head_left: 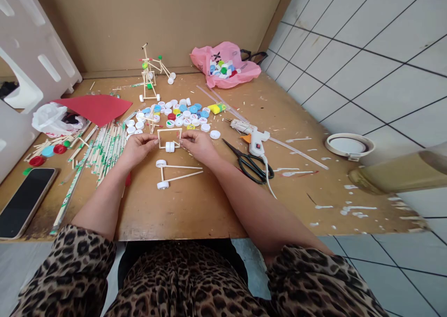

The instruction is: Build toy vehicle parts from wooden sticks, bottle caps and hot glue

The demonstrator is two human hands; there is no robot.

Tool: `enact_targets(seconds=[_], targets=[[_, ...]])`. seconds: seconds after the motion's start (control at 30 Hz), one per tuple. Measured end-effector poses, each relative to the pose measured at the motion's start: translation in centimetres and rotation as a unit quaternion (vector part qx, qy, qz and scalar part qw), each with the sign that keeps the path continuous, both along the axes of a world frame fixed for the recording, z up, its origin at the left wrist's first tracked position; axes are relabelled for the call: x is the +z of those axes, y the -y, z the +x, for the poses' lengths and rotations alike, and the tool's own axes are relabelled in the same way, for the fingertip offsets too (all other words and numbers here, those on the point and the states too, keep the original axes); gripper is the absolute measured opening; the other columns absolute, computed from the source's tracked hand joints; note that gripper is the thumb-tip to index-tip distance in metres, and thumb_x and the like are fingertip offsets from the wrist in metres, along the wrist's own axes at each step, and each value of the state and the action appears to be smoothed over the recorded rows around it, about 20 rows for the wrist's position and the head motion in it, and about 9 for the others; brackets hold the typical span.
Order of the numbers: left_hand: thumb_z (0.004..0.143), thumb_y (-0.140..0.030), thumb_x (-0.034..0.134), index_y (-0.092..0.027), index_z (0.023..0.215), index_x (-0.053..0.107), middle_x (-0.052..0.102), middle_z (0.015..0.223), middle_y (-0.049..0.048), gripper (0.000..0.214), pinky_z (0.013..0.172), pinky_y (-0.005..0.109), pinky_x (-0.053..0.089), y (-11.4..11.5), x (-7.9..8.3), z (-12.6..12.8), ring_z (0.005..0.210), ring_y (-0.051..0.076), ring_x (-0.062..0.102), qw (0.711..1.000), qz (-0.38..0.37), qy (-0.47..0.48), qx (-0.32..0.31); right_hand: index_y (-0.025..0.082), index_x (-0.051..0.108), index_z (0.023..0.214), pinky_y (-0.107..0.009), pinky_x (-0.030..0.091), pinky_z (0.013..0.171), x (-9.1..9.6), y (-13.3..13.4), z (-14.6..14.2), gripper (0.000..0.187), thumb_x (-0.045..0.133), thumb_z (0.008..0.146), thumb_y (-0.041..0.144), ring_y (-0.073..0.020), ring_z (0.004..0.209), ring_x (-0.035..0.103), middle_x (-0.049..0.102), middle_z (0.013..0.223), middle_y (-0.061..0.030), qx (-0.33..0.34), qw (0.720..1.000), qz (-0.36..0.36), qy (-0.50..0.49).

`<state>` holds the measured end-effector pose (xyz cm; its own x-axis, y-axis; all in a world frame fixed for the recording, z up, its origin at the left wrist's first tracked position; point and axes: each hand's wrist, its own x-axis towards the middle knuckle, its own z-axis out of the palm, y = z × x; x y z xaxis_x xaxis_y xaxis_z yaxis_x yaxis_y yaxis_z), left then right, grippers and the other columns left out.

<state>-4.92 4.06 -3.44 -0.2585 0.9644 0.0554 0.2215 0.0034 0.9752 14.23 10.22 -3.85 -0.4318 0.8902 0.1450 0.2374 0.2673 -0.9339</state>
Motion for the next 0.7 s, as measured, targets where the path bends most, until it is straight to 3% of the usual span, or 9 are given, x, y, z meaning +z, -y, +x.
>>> enact_targets(seconds=[0.4,0.7], targets=[[0.053,-0.048,0.081,-0.017,0.068,0.075,0.063,0.055,0.0001,0.036,0.052,0.025,0.039,-0.13,-0.17,0.04,0.052,0.011,0.048,1.000,-0.006,0.010,-0.017,0.019,0.062,0.067,-0.024,0.044,0.062,-0.08,0.03,0.01,0.005,0.058,0.070,0.019,-0.0107,0.058,0.053,0.058,0.058,0.0044,0.001,1.000,-0.002,-0.011],[0.053,-0.050,0.079,-0.017,0.063,0.073,0.062,0.055,0.0002,0.035,0.053,0.026,0.038,0.06,0.16,0.09,0.052,0.011,0.046,1.000,-0.005,-0.007,-0.027,0.019,0.065,0.070,-0.023,0.046,0.060,-0.35,-0.11,-0.15,0.008,0.059,0.071,0.013,-0.0105,0.057,0.055,0.060,0.058,0.0049,-0.007,1.000,-0.011,-0.006]])
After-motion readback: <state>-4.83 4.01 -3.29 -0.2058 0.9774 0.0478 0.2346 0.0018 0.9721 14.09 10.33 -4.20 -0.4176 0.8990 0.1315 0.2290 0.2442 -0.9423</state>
